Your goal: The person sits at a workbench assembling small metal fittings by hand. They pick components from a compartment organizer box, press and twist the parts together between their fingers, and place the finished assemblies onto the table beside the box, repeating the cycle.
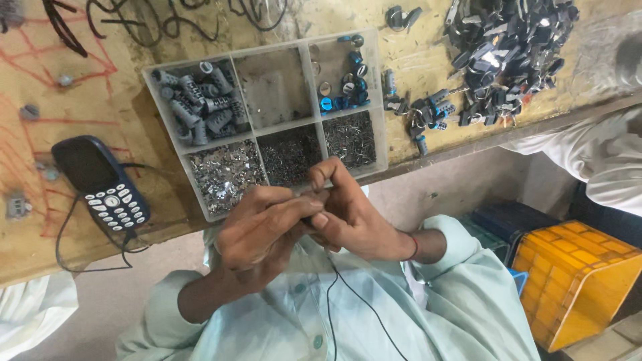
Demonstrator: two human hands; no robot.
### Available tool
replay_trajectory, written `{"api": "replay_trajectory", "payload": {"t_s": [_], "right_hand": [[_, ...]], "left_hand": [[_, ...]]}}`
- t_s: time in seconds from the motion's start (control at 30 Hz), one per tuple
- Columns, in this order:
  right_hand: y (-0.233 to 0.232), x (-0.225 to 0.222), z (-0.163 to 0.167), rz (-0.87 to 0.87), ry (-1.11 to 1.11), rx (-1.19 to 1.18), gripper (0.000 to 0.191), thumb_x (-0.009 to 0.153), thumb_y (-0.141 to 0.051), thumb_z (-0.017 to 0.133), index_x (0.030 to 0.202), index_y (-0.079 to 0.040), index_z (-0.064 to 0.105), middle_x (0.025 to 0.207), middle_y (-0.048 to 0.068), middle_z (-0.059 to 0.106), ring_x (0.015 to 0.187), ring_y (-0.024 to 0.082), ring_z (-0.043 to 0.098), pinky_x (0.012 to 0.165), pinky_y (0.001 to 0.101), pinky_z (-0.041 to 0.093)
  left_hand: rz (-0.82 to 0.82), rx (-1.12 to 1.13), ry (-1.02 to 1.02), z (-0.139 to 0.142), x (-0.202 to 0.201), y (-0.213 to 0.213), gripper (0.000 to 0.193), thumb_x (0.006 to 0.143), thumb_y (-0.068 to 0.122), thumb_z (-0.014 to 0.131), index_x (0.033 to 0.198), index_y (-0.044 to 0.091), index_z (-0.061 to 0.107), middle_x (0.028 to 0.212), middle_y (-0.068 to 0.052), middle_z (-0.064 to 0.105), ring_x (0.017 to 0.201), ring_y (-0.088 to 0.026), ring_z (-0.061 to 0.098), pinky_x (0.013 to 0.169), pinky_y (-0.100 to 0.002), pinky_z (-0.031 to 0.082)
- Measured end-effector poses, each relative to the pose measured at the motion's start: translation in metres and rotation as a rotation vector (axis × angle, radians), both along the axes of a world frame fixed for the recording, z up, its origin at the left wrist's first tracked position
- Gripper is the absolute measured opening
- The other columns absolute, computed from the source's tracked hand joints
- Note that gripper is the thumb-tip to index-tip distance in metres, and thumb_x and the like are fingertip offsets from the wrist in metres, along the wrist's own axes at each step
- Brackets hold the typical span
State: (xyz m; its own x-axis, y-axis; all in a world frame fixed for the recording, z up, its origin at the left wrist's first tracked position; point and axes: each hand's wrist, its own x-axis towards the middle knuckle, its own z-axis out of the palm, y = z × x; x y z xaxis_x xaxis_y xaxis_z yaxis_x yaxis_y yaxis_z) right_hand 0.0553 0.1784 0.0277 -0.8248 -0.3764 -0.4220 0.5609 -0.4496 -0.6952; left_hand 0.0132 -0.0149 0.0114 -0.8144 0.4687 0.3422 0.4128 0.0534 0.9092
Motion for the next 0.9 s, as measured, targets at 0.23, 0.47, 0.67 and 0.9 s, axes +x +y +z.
{"api": "replay_trajectory", "payload": {"t_s": [0.23, 0.47, 0.67, 0.9], "right_hand": [[0.103, -0.03, -0.005, 0.078, 0.792, 1.98, 0.028, 0.079, 0.007, 0.079, 0.106, 0.0, 0.078, 0.098, 0.014, 0.064, 0.091, 0.029, 0.064, 0.077, 0.0377, 0.052], [0.129, -0.032, -0.008, -0.232, 0.526, 1.257, 0.013, 0.101, -0.003, 0.071, 0.112, -0.009, 0.067, 0.118, 0.007, 0.064, 0.105, 0.021, 0.06, 0.094, 0.0304, 0.049], [0.131, -0.039, -0.013, 0.09, 0.689, 1.539, 0.02, 0.091, 0.001, 0.078, 0.107, -0.006, 0.068, 0.111, 0.01, 0.063, 0.105, 0.029, 0.06, 0.095, 0.0389, 0.048], [0.136, -0.047, -0.013, 0.237, 0.817, 1.616, 0.021, 0.087, -0.001, 0.079, 0.105, -0.005, 0.07, 0.105, 0.013, 0.062, 0.103, 0.034, 0.057, 0.091, 0.0432, 0.045]], "left_hand": [[0.056, 0.024, -0.092, -0.003, -0.003, 0.002, 0.035, 0.082, -0.006, 0.082, 0.114, 0.001, 0.07, 0.101, -0.008, 0.073, 0.094, -0.023, 0.067, 0.081, -0.035, 0.055], [-0.014, 0.012, -0.236, -0.007, -0.006, 0.003, 0.032, 0.084, -0.002, 0.081, 0.113, 0.004, 0.07, 0.096, -0.006, 0.071, 0.094, -0.022, 0.066, 0.079, -0.033, 0.056], [-0.066, -0.01, -0.202, -0.009, -0.006, 0.006, 0.033, 0.083, 0.0, 0.082, 0.113, 0.004, 0.07, 0.097, -0.007, 0.071, 0.095, -0.023, 0.066, 0.082, -0.035, 0.055], [-0.09, 0.008, -0.28, -0.009, -0.006, 0.007, 0.032, 0.084, 0.001, 0.081, 0.114, 0.004, 0.07, 0.097, -0.007, 0.072, 0.095, -0.023, 0.067, 0.082, -0.034, 0.056]]}}
